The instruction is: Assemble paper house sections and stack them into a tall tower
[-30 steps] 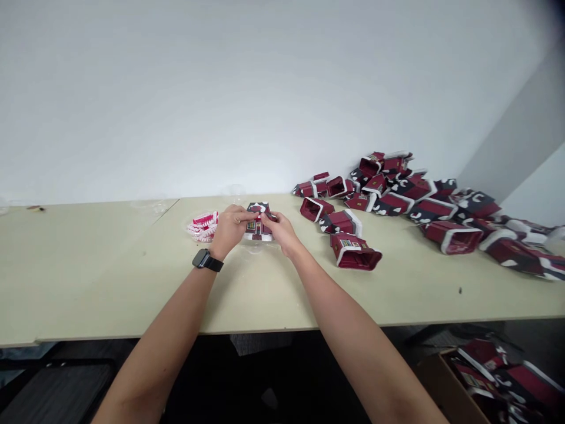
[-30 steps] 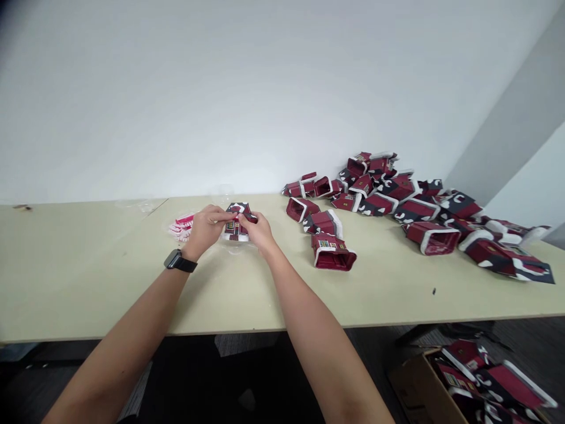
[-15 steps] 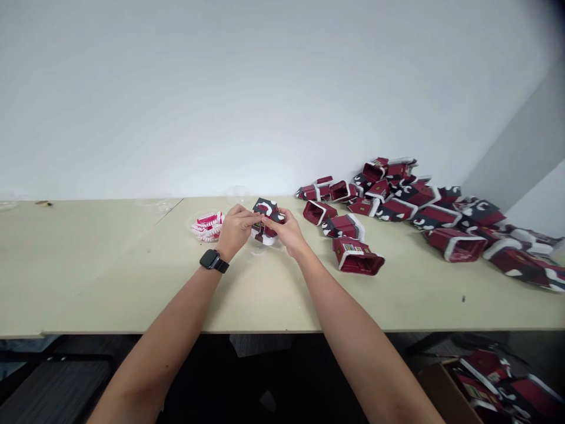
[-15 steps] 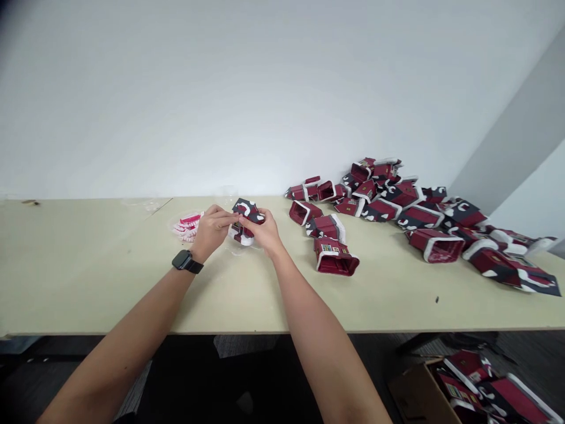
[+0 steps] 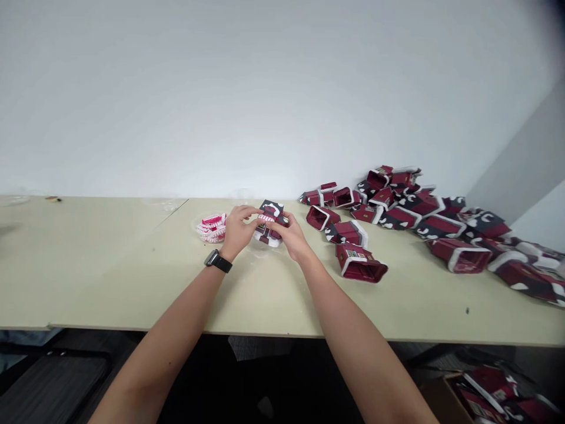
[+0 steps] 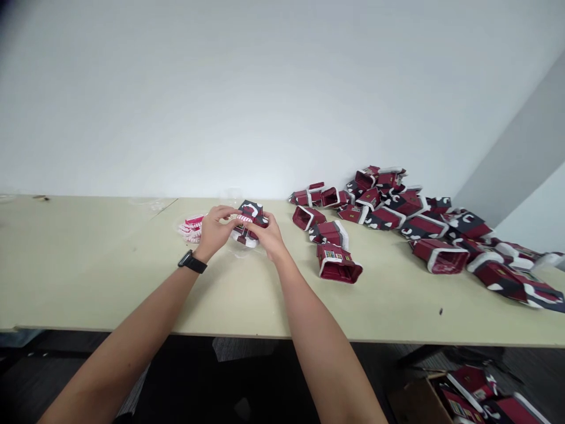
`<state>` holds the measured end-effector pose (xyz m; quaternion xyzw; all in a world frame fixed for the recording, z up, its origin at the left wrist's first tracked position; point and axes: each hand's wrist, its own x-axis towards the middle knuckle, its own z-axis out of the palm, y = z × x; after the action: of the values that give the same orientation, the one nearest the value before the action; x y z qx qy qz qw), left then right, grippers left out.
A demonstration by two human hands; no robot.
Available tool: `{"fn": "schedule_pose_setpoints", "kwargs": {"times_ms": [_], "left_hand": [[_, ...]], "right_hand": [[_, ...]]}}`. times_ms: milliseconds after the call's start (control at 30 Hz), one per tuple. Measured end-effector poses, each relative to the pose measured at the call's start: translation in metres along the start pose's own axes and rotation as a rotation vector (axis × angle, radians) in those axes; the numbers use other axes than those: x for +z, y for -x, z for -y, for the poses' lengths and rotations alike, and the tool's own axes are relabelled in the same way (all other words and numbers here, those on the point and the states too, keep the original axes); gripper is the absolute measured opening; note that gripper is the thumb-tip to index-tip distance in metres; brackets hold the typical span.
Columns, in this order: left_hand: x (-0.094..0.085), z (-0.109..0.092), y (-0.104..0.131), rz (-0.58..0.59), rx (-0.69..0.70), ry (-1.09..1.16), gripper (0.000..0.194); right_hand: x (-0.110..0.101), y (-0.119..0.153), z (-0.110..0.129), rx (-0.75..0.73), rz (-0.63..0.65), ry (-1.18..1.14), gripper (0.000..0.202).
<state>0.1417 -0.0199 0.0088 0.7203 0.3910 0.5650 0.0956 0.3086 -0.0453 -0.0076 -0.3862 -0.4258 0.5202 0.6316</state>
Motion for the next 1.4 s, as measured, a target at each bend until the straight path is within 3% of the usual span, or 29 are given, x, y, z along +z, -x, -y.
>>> {"fn": "schedule_pose_setpoints", "kwargs": {"times_ms": [67, 133, 267, 433, 667, 1000, 1200, 1400], "left_hand": [[0.002, 0.003, 0.0, 0.023, -0.119, 0.173, 0.047], [0.003, 0.005, 0.001, 0.131, -0.256, 0.393, 0.065], [0.005, 0.002, 0.006, 0.399, -0.437, 0.667, 0.05], [0.009, -0.001, 0.008, 0.309, -0.456, 0.651, 0.037], [0.009, -0.007, 0.006, 0.268, -0.425, 0.541, 0.039], [0.01, -0.011, 0.007, 0.244, -0.433, 0.574, 0.04], [0.007, -0.003, 0.005, 0.294, -0.452, 0.718, 0.047], [0.008, 0.004, 0.005, 0.37, -0.474, 0.823, 0.053]], "right_hand": [[0.0, 0.0, 0.001, 0.013, 0.018, -0.018, 0.065], [0.0, 0.0, 0.003, 0.023, 0.062, -0.047, 0.062], [0.0, 0.005, 0.009, 0.022, 0.148, -0.078, 0.058], [0.0, 0.008, 0.012, 0.014, 0.159, -0.029, 0.059], [0.001, 0.006, 0.009, -0.015, 0.135, -0.021, 0.057], [0.001, 0.003, 0.009, -0.076, 0.121, -0.041, 0.059], [0.003, 0.004, 0.008, -0.135, 0.174, 0.004, 0.066], [-0.001, -0.001, 0.001, -0.182, 0.122, 0.087, 0.08]]}}
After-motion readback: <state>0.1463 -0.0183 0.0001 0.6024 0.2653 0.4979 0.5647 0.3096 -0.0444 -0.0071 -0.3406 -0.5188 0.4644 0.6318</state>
